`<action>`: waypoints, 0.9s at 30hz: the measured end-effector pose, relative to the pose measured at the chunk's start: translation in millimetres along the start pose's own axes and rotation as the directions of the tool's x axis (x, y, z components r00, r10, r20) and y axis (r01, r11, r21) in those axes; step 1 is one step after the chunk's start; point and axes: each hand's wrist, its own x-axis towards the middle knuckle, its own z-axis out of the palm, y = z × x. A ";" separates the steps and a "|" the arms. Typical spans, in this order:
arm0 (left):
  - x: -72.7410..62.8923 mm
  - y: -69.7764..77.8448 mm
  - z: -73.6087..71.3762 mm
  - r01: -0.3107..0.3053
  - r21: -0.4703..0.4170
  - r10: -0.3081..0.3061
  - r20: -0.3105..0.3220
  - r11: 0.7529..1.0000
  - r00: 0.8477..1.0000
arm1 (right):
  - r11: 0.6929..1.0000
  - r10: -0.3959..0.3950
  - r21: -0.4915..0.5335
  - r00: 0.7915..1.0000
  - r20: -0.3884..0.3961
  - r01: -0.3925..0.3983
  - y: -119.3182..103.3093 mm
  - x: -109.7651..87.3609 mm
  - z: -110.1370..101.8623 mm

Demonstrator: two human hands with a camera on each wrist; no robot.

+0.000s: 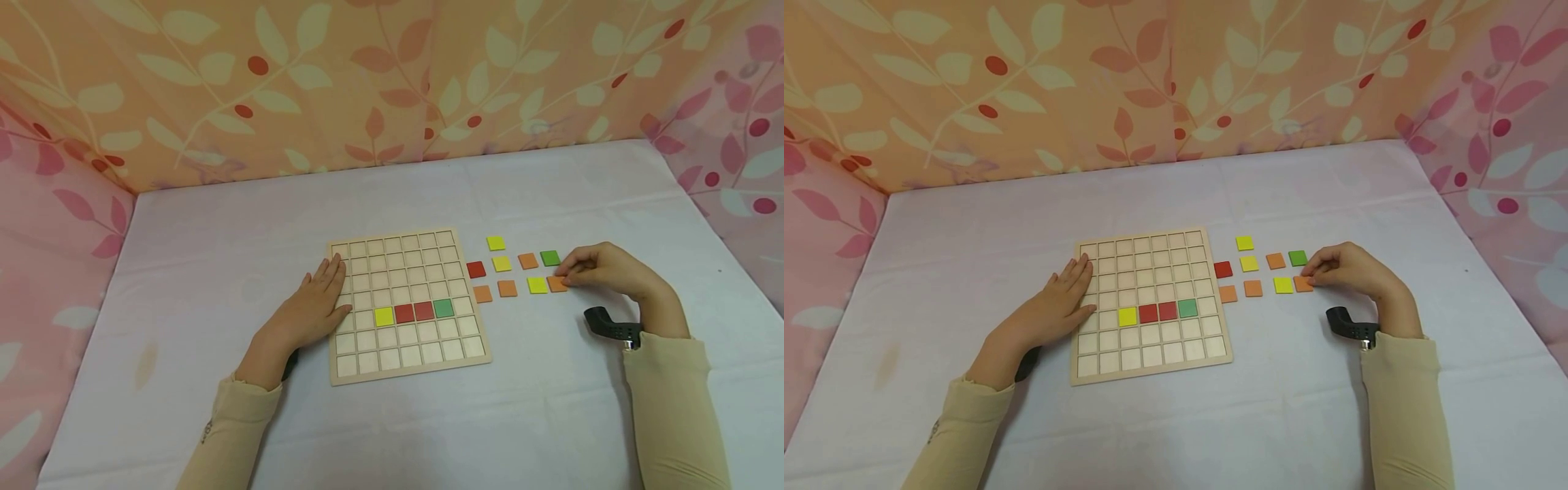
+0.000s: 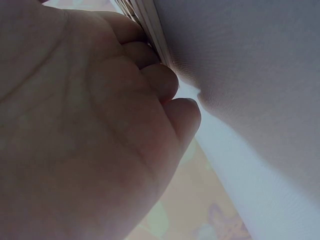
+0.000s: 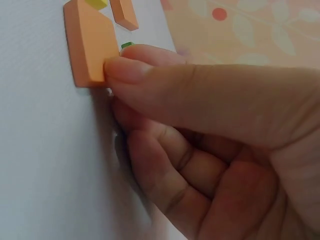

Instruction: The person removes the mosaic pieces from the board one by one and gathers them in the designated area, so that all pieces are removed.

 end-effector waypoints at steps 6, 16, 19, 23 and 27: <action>0.0 -0.2 0.5 0.000 -0.004 0.000 -0.004 1.000 1.000 | 0.998 0.016 -0.060 1.000 -0.023 -0.017 -0.5 -2.6 -3.1; -3.2 -1.1 3.2 0.002 -0.007 -0.002 -0.005 1.000 1.000 | 1.000 -0.007 -0.027 0.998 -0.063 0.005 3.0 -5.2 -2.6; -3.9 -1.3 4.0 0.006 -0.005 -0.006 0.002 1.000 1.000 | 0.999 -0.002 -0.033 0.997 -0.077 -0.001 2.9 -5.5 -2.6; -1.7 -0.8 2.6 0.000 0.013 -0.001 0.010 1.000 1.000 | 0.999 0.019 -0.032 0.995 -0.102 -0.022 -1.1 -5.3 -3.3; 1.7 -0.3 -0.2 -0.003 0.028 0.003 0.020 1.000 1.000 | 0.999 0.045 -0.005 0.991 -0.128 -0.046 -12.0 -4.9 -2.1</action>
